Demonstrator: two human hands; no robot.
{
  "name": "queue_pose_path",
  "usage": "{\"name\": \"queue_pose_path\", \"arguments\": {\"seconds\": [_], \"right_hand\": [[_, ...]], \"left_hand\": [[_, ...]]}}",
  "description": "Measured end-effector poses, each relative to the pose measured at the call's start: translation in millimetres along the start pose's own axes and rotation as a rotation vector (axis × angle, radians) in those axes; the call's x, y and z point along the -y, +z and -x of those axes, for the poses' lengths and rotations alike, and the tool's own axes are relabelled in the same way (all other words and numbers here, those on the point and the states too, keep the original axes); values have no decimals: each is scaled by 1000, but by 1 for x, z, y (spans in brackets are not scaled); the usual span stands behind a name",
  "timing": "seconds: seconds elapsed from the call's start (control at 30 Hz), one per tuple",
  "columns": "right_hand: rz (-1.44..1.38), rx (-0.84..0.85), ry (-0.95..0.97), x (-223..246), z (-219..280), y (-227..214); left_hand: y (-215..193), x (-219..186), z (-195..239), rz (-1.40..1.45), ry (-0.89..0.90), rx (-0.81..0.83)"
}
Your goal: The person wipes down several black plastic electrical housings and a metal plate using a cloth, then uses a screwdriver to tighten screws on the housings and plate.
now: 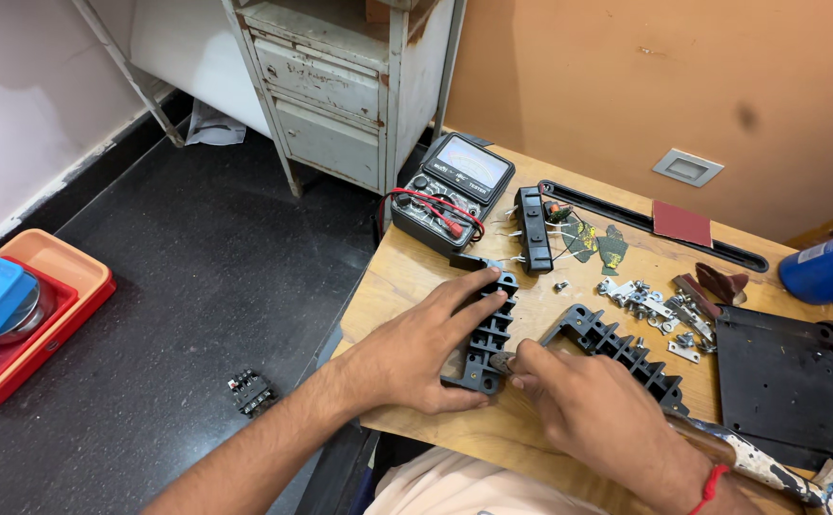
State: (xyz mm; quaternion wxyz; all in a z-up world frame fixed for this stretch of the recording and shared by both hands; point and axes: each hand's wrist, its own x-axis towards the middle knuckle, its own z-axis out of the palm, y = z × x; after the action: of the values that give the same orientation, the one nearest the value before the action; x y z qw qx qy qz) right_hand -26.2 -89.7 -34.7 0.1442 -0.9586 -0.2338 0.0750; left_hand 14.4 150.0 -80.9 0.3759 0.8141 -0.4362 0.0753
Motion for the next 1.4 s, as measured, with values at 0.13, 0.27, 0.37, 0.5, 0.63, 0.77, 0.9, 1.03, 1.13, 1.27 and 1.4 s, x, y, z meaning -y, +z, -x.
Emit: {"name": "queue_pose_path", "arguments": {"seconds": [0.13,0.27,0.37,0.5,0.63,0.77,0.9,1.03,1.13,1.27,1.4], "right_hand": [[-141,-53,-69,-2,-5,-1],[-82,10,29,3,-12,4],[-145,-6,71,10,-13,3],[114,127,218,32,-12,-5],[362,174,44,50,-17,-13],[577,224,-207,61,-26,-7],[646,266,-368,56,-41,-12],[709,307,-456,53,-48,-18],[840,392,-465,66,-52,-9],[910,486,-449,75,-52,-5],[887,654,-211,56,-39,-21]], "left_hand": [[3,0,4,31,12,-23],[6,-5,10,63,-39,-10],[5,-6,10,49,-31,6],[3,-6,10,51,-21,-4],[5,-8,10,67,-61,4],[8,-7,9,78,-96,28],[9,-3,8,78,-62,5],[12,-4,9,90,-48,-14],[11,-7,6,112,-61,-3],[8,-13,7,203,-109,23],[10,-13,8,41,-54,6]]}}
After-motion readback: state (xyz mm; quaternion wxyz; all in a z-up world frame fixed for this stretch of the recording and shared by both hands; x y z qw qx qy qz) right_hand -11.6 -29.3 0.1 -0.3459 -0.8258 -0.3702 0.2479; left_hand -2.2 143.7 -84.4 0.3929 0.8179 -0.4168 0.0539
